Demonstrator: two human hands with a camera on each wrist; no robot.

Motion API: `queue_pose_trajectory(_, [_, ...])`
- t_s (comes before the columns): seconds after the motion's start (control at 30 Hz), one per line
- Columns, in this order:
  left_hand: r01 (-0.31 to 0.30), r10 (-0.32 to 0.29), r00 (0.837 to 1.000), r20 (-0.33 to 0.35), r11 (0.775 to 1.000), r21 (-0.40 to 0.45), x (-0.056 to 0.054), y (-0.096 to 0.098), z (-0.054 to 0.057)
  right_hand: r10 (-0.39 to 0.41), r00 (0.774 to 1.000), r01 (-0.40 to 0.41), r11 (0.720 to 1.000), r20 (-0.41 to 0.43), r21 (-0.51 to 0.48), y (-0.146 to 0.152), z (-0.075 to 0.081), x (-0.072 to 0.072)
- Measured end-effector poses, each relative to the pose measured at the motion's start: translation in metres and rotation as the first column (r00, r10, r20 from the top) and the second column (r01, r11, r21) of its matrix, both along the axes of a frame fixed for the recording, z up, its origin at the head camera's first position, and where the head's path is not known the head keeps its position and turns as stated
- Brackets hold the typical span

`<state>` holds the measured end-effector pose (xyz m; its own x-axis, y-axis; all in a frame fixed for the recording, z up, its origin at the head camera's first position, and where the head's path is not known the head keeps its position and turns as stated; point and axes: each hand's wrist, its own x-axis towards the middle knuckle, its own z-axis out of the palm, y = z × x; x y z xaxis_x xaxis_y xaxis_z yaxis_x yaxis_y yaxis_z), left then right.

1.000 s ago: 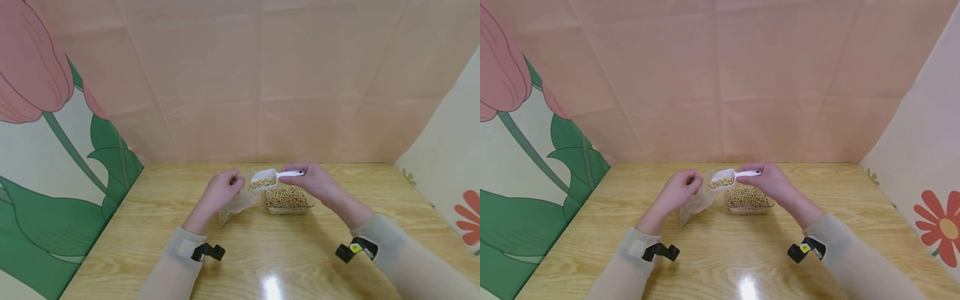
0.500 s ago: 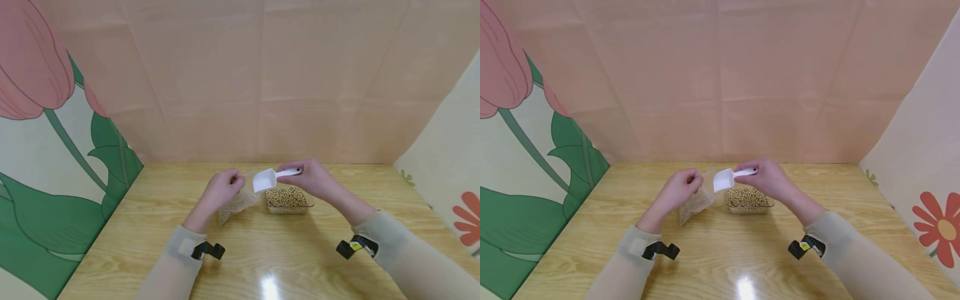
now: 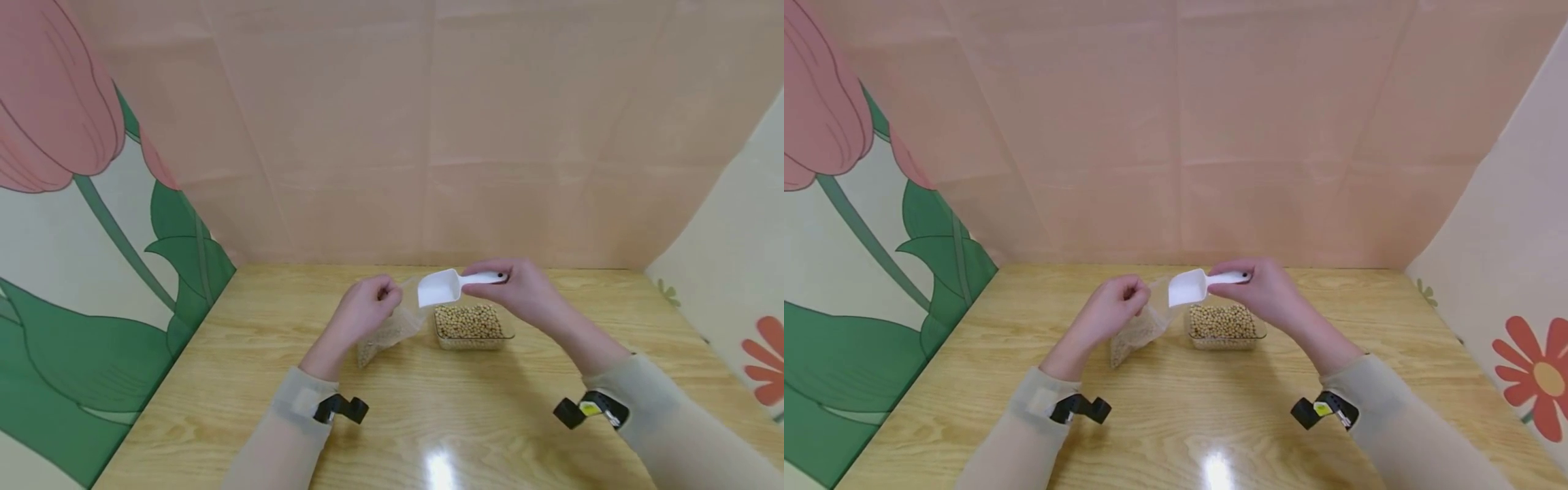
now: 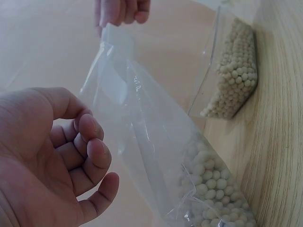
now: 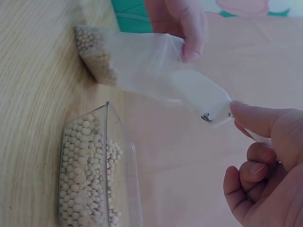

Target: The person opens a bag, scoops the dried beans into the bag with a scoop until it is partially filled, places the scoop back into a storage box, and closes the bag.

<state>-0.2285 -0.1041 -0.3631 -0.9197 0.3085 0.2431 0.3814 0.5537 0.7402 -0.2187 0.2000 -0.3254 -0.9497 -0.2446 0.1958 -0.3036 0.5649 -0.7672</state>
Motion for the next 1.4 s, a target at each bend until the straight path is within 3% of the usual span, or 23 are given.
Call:
queue_pose_trajectory(0.23, [0.009,-0.009,1.0,0.006,1.0,-0.005,0.001,-0.002,-0.002,-0.079,0.992,0.09,0.99,0.1,-0.106,0.022,-0.014,0.006])
queue_pose_trajectory(0.63, [0.026,-0.026,1.0,-0.003,1.0,0.014,0.005,-0.008,-0.002,-0.173,0.977,0.184,0.979,0.128,-0.083,0.054,-0.04,0.012])
queue_pose_trajectory(1.03, [0.025,-0.025,1.0,0.011,1.0,0.008,0.008,-0.012,-0.003,-0.166,0.985,0.164,0.986,0.056,0.026,0.061,-0.058,0.009])
queue_pose_trajectory(1.4, [0.025,-0.025,1.0,0.006,1.0,-0.001,0.009,-0.013,-0.003,-0.135,0.987,0.124,0.984,0.092,0.125,0.066,-0.059,0.007])
